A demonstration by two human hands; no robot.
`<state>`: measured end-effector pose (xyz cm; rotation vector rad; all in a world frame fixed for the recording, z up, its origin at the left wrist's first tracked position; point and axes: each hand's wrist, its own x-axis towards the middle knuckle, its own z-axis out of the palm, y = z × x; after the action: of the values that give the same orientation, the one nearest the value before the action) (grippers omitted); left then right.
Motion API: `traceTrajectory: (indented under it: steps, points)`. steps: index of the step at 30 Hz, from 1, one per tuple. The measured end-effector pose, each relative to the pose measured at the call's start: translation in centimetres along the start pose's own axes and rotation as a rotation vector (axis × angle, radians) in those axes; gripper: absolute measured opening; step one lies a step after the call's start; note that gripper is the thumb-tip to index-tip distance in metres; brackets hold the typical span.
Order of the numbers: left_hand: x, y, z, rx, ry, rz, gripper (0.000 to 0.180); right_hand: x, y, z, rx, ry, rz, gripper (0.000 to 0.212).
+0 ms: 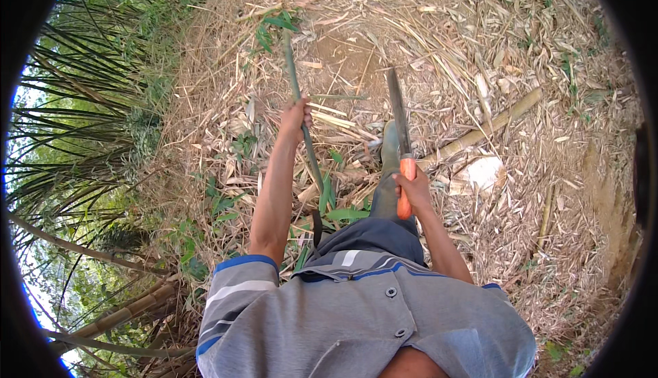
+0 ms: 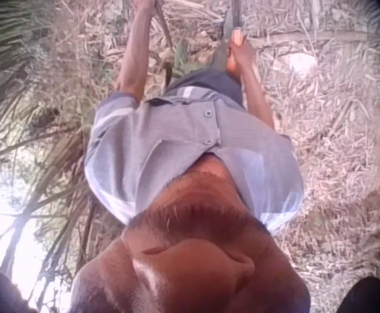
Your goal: The person uses a machete to chop bamboo stalks in a dense bamboo grove. They repeatedly select stalks, cut them near the base, and clear the debris from the ground.
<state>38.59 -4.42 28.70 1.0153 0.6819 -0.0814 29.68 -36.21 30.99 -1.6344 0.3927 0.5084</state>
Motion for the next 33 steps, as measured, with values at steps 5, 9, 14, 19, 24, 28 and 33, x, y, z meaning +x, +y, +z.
traceTrajectory:
  steps: [5,9,14,19,24,28,33]
  points:
    - [-4.2,0.2,0.8,0.062,-0.062,0.124,0.015,0.4,0.4,4.6,-0.019,-0.098,-0.322,0.031]
    - [-7.0,-2.2,-0.4,0.056,-0.126,0.076,0.028,-0.9,-0.4,8.1,-0.051,-0.054,-0.421,0.035]
    - [-6.8,-10.7,-5.8,0.225,0.111,-0.031,0.015,-1.5,-1.6,7.7,0.035,-0.065,-0.516,0.022]
    - [-7.6,-5.7,-3.4,0.168,0.013,0.289,0.021,-2.6,-3.0,4.6,-0.065,-0.072,-0.394,0.025]
    - [-9.1,-0.6,3.5,0.154,-0.263,0.478,0.030,-2.7,-5.3,4.4,-0.087,-0.036,-0.476,0.032]
    - [-10.3,-2.7,6.4,0.132,-0.406,0.284,0.033,-0.2,-6.2,4.0,-0.411,0.073,-0.607,0.037]
    - [-11.3,-5.3,6.0,0.129,-0.522,0.218,0.036,0.2,-4.3,3.6,-0.269,-0.045,-0.618,0.038]
